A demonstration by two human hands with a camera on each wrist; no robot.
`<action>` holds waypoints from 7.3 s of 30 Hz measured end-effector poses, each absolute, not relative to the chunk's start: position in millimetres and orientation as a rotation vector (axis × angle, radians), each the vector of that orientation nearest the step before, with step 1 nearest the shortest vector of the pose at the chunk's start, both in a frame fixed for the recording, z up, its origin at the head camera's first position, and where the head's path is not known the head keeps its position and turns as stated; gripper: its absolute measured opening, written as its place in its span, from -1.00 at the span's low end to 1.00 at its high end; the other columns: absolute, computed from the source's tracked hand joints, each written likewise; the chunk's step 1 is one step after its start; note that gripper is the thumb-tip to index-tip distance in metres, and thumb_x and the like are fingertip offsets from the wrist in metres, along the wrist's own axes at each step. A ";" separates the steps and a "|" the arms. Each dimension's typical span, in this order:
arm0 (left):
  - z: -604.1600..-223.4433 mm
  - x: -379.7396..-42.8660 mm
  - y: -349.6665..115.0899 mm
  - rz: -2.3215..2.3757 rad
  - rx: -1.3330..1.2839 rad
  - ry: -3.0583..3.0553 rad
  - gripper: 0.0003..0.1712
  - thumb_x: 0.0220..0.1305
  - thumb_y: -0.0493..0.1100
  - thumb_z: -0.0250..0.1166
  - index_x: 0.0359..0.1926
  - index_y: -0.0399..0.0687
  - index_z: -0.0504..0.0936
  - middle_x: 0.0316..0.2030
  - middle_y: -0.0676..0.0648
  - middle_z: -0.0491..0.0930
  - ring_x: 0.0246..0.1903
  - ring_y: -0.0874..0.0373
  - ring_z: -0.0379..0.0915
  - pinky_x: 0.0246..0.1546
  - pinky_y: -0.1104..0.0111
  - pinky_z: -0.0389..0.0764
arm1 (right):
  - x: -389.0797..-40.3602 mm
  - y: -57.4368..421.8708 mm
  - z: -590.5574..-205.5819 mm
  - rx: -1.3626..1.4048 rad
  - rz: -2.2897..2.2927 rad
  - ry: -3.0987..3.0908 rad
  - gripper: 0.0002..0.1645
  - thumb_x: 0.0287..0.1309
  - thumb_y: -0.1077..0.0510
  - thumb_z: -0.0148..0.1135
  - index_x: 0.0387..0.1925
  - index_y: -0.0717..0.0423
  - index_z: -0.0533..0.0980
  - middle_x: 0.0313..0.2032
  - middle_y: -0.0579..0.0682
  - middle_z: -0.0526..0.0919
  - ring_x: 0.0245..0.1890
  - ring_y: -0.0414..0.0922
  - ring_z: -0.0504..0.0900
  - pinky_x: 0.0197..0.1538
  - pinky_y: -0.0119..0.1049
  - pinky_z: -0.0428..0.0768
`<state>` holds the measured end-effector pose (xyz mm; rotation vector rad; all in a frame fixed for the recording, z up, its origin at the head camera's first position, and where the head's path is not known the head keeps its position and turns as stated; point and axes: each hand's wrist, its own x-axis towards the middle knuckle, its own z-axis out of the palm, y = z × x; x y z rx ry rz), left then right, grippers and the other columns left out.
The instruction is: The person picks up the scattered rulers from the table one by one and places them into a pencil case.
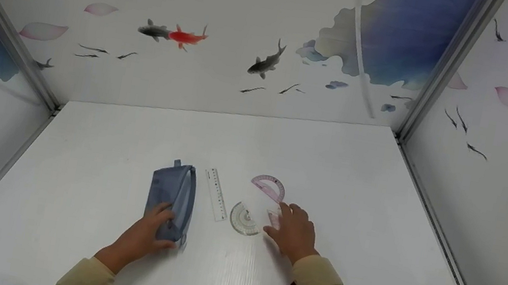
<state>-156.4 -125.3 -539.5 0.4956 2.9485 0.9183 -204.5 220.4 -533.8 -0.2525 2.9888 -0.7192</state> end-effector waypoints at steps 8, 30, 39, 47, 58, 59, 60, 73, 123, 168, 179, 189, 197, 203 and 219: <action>-540.0 -156.4 -125.3 0.923 0.475 2.936 -0.36 -0.09 -0.04 0.53 0.02 0.00 0.45 0.32 -0.36 0.23 0.24 -0.32 0.30 0.10 -0.05 0.49 | -205.7 227.3 -537.2 -0.202 -0.713 2.940 -0.14 0.13 -0.04 0.36 0.32 0.31 0.25 0.29 0.38 0.30 0.31 0.32 0.23 0.29 0.23 0.26; -540.4 -158.3 -125.5 0.906 0.477 2.930 -0.39 -0.06 -0.06 0.53 0.02 0.00 0.47 0.33 -0.35 0.22 0.21 -0.30 0.33 0.05 -0.04 0.53 | -206.3 239.2 -542.6 -0.128 -0.783 2.880 -0.13 0.12 0.03 0.37 0.33 0.34 0.23 0.29 0.39 0.31 0.32 0.33 0.21 0.34 0.20 0.19; -539.3 -157.5 -125.4 0.916 0.474 2.928 -0.40 -0.05 -0.07 0.53 0.02 -0.01 0.47 0.33 -0.35 0.22 0.19 -0.29 0.36 0.03 -0.02 0.55 | -205.4 236.1 -542.8 -0.132 -0.745 2.915 -0.19 0.08 0.09 0.39 0.29 0.33 0.29 0.24 0.38 0.36 0.28 0.34 0.27 0.29 0.22 0.26; -539.0 -157.2 -125.4 0.914 0.488 2.937 -0.39 -0.06 -0.08 0.53 0.02 -0.03 0.46 0.33 -0.35 0.22 0.22 -0.30 0.32 0.07 -0.03 0.52 | -206.8 235.8 -547.1 -0.116 -0.712 2.912 -0.21 0.07 0.11 0.41 0.27 0.33 0.32 0.23 0.37 0.38 0.26 0.32 0.30 0.27 0.21 0.30; -538.0 -158.0 -124.3 0.896 0.477 2.933 -0.36 -0.05 -0.09 0.54 0.06 -0.05 0.47 0.34 -0.32 0.21 0.23 -0.29 0.31 0.10 -0.03 0.50 | -207.8 234.4 -547.6 -0.118 -0.654 2.940 -0.24 0.06 0.09 0.42 0.25 0.30 0.37 0.14 0.36 0.47 0.18 0.29 0.40 0.19 0.19 0.40; -537.9 -158.0 -124.3 0.893 0.475 2.935 -0.36 -0.06 -0.08 0.54 0.06 -0.04 0.47 0.35 -0.32 0.21 0.23 -0.29 0.31 0.10 -0.03 0.49 | -207.9 234.2 -547.5 -0.119 -0.654 2.940 -0.25 0.06 0.09 0.42 0.24 0.31 0.37 0.13 0.36 0.48 0.17 0.29 0.41 0.18 0.18 0.41; -537.8 -158.0 -124.2 0.891 0.474 2.936 -0.36 -0.06 -0.08 0.54 0.06 -0.04 0.48 0.35 -0.33 0.22 0.23 -0.29 0.31 0.11 -0.03 0.49 | -208.0 234.2 -547.5 -0.120 -0.654 2.941 -0.25 0.05 0.10 0.42 0.24 0.31 0.37 0.12 0.36 0.48 0.16 0.29 0.42 0.17 0.18 0.41; -540.0 -158.0 -125.0 0.881 0.486 2.953 -0.33 -0.09 -0.07 0.54 0.07 -0.04 0.47 0.34 -0.33 0.22 0.22 -0.29 0.32 0.12 -0.03 0.48 | -209.2 237.1 -550.0 -0.088 -0.752 2.903 -0.26 -0.01 0.12 0.46 0.16 0.38 0.42 0.01 0.34 0.52 0.01 0.20 0.50 0.12 0.14 0.46; -536.1 -157.1 -126.7 0.899 0.486 2.937 -0.32 -0.04 -0.04 0.51 0.11 -0.04 0.44 0.34 -0.34 0.21 0.23 -0.31 0.30 0.07 -0.04 0.52 | -215.7 240.7 -550.1 0.114 -1.243 2.613 -0.40 0.08 0.32 0.29 0.15 0.40 0.33 -0.20 0.15 0.54 -0.30 -0.06 0.52 -0.28 -0.27 0.55; -532.6 -156.9 -125.0 0.923 0.498 2.941 -0.35 -0.05 -0.06 0.53 0.06 -0.02 0.44 0.33 -0.36 0.21 0.23 -0.32 0.30 0.09 -0.05 0.50 | -230.6 204.2 -536.1 0.328 -1.709 2.334 -0.31 0.13 0.30 0.29 0.26 0.39 0.27 -0.13 0.18 0.56 -0.31 -0.18 0.56 -0.22 -0.36 0.61; -533.3 -156.6 -124.4 0.910 0.497 2.941 -0.35 -0.05 -0.06 0.52 0.06 -0.03 0.43 0.34 -0.36 0.20 0.24 -0.31 0.30 0.09 -0.04 0.50 | -234.7 191.9 -534.3 0.366 -1.717 2.325 -0.33 0.11 0.31 0.31 0.24 0.35 0.30 -0.13 0.17 0.55 -0.28 -0.14 0.56 -0.20 -0.35 0.62; -534.2 -156.1 -124.2 0.924 0.494 2.938 -0.35 -0.05 -0.07 0.53 0.07 -0.04 0.44 0.33 -0.35 0.20 0.20 -0.30 0.34 0.06 -0.03 0.52 | -238.0 181.5 -530.3 0.331 -1.769 2.292 -0.36 0.10 0.35 0.30 0.21 0.39 0.30 -0.22 0.10 0.52 -0.34 -0.18 0.55 -0.24 -0.37 0.62; -536.4 -155.9 -124.6 0.919 0.505 2.952 -0.34 -0.05 -0.07 0.53 0.07 -0.04 0.44 0.33 -0.34 0.21 0.21 -0.30 0.33 0.05 -0.03 0.53 | -239.1 172.1 -526.3 0.287 -1.783 2.273 -0.35 0.08 0.37 0.30 0.21 0.41 0.30 -0.27 0.07 0.53 -0.37 -0.19 0.54 -0.24 -0.36 0.61; -538.4 -156.3 -124.3 0.923 0.502 2.953 -0.32 -0.05 -0.05 0.52 0.10 -0.01 0.42 0.33 -0.32 0.22 0.22 -0.29 0.33 0.06 -0.03 0.52 | -241.1 163.6 -522.9 0.247 -1.746 2.303 -0.36 0.09 0.36 0.30 0.20 0.40 0.31 -0.24 0.10 0.51 -0.32 -0.15 0.54 -0.20 -0.31 0.62; -541.3 -156.6 -125.8 0.948 0.540 2.959 -0.39 -0.02 -0.06 0.52 0.03 -0.01 0.42 0.33 -0.32 0.23 0.21 -0.30 0.33 0.02 -0.03 0.55 | -246.9 140.5 -514.3 0.181 -1.707 2.316 -0.40 0.09 0.38 0.28 0.18 0.39 0.34 -0.32 0.07 0.54 -0.36 -0.14 0.57 -0.23 -0.28 0.62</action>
